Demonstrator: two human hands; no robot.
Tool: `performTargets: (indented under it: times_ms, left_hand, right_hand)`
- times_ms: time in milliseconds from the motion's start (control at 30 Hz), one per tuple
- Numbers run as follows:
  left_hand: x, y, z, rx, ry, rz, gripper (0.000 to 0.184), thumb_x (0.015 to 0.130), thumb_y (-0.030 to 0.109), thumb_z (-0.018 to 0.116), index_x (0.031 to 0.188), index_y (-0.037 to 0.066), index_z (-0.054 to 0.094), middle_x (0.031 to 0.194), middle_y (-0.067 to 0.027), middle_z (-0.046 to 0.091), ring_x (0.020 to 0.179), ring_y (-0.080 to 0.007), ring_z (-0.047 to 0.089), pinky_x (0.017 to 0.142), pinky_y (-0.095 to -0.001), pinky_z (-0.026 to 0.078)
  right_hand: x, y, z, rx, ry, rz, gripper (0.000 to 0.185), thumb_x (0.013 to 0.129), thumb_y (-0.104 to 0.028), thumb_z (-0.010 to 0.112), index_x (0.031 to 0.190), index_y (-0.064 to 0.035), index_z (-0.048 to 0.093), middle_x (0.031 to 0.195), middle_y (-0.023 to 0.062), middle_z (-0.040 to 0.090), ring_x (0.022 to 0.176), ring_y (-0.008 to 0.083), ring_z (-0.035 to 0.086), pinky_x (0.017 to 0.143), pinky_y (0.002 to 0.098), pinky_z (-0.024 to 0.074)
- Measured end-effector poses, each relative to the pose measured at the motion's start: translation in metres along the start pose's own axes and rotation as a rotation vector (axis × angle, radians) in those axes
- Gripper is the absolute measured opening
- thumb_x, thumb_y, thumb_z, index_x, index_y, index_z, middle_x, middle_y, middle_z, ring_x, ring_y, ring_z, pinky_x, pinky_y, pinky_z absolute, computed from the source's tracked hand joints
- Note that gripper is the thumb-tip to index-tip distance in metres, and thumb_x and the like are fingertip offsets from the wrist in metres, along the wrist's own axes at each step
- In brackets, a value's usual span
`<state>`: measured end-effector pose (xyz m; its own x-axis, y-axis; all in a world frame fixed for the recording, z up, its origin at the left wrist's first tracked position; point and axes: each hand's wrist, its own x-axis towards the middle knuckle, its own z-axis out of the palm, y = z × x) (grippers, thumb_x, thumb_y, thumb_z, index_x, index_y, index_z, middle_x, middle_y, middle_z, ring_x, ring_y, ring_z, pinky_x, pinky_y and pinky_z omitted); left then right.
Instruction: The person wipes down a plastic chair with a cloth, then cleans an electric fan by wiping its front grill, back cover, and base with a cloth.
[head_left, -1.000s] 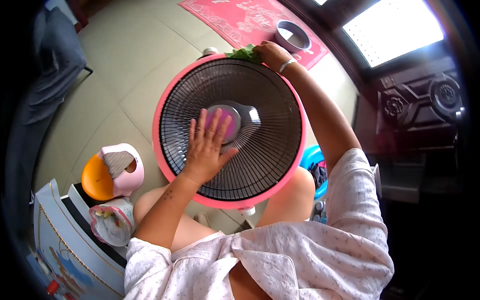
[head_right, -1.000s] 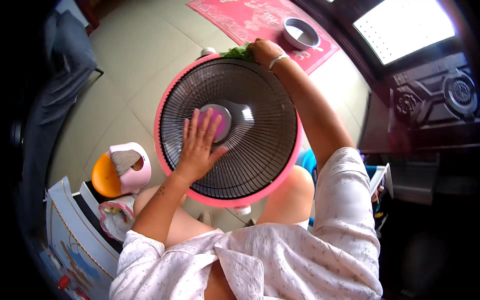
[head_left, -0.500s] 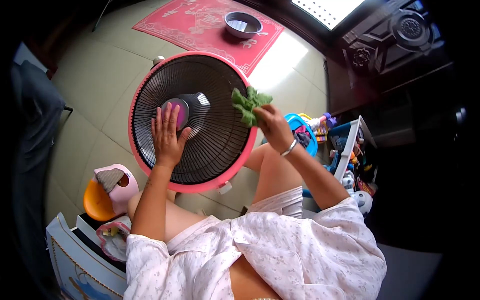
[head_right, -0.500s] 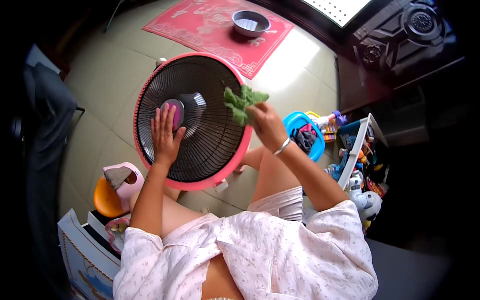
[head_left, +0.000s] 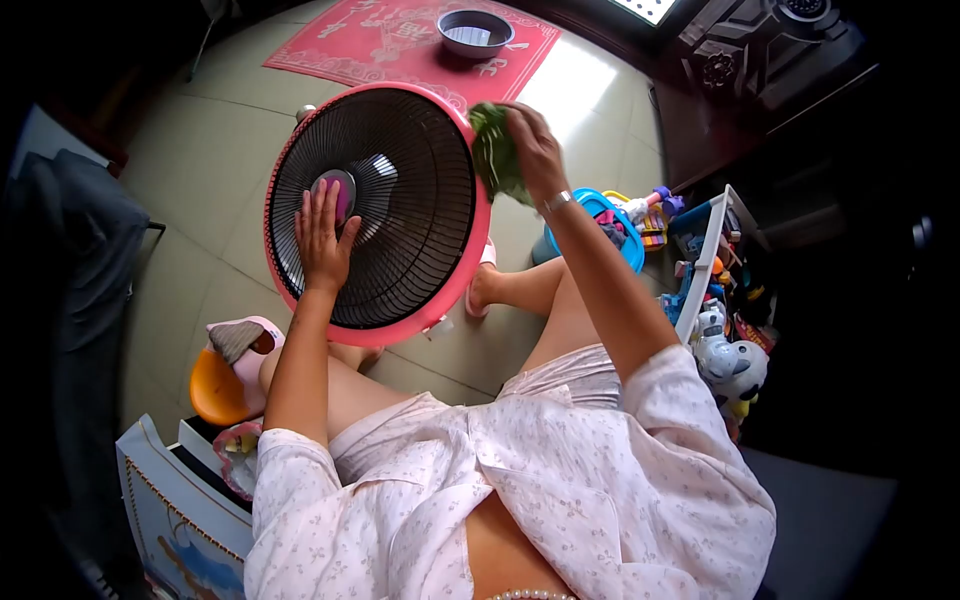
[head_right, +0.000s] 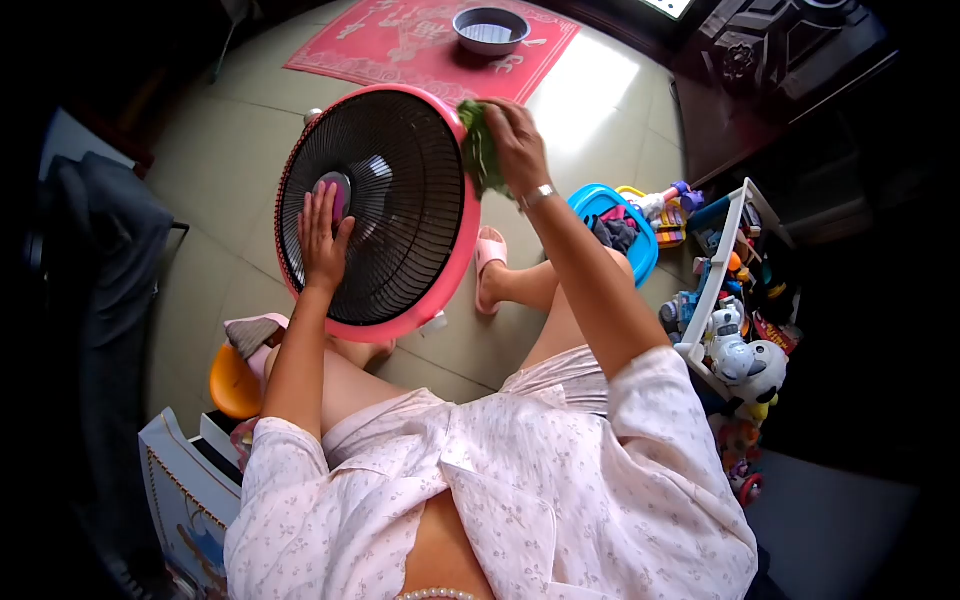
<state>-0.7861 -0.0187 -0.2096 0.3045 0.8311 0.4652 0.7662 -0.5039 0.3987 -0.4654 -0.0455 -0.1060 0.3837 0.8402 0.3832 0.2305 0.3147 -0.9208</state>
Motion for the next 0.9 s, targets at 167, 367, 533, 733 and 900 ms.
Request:
performTargets:
  times_ms: [167, 367, 533, 733, 900]
  left_hand:
    - [-0.001, -0.002, -0.004, 0.038, 0.014, -0.017, 0.066, 0.093, 0.06, 0.034, 0.146, 0.02, 0.032, 0.153, -0.0051, 0.029, 0.142, -0.0317, 0.021, 0.114, -0.0498, 0.013]
    - [-0.005, -0.006, -0.007, -0.01, -0.026, -0.042, 0.069, 0.092, 0.064, 0.031, 0.146, 0.021, 0.033, 0.152, -0.0045, 0.03, 0.142, -0.0309, 0.021, 0.114, -0.0492, 0.012]
    - [-0.004, -0.004, -0.005, 0.003, -0.022, -0.025, 0.069, 0.092, 0.064, 0.032, 0.145, 0.021, 0.034, 0.152, -0.0046, 0.031, 0.142, -0.0313, 0.021, 0.114, -0.05, 0.013]
    - [-0.002, -0.009, -0.008, -0.015, -0.022, -0.007, 0.071, 0.091, 0.065, 0.033, 0.144, 0.019, 0.036, 0.151, -0.0047, 0.031, 0.141, -0.0318, 0.023, 0.114, -0.0506, 0.014]
    - [-0.001, -0.007, -0.007, -0.025, -0.012, -0.019, 0.071, 0.09, 0.066, 0.035, 0.144, 0.02, 0.036, 0.151, -0.0046, 0.033, 0.141, -0.031, 0.023, 0.114, -0.0505, 0.015]
  right_hand:
    - [-0.025, 0.061, 0.05, -0.372, -0.045, -0.122, 0.041, 0.094, -0.018, 0.053, 0.134, -0.0139, 0.049, 0.113, 0.0192, 0.057, 0.104, 0.0336, 0.056, 0.09, 0.0369, 0.0431]
    - [-0.144, 0.025, 0.034, -0.402, -0.085, -0.027, 0.049, 0.094, -0.008, 0.048, 0.142, -0.0094, 0.036, 0.134, 0.0269, 0.042, 0.124, 0.0408, 0.042, 0.099, 0.0405, 0.0391]
    - [-0.115, 0.027, 0.019, -0.471, -0.144, -0.11, 0.042, 0.094, -0.012, 0.052, 0.135, -0.0088, 0.047, 0.136, 0.0254, 0.043, 0.126, 0.0405, 0.042, 0.102, 0.0404, 0.0376]
    - [-0.006, 0.03, 0.041, -0.513, -0.079, -0.173, 0.034, 0.094, -0.016, 0.052, 0.128, -0.0093, 0.054, 0.131, 0.018, 0.052, 0.123, 0.034, 0.047, 0.099, 0.0389, 0.04]
    - [-0.007, 0.026, 0.071, -0.76, -0.16, -0.329, 0.031, 0.092, -0.017, 0.054, 0.123, -0.0132, 0.057, 0.12, 0.0127, 0.062, 0.124, 0.0251, 0.05, 0.1, 0.0371, 0.0378]
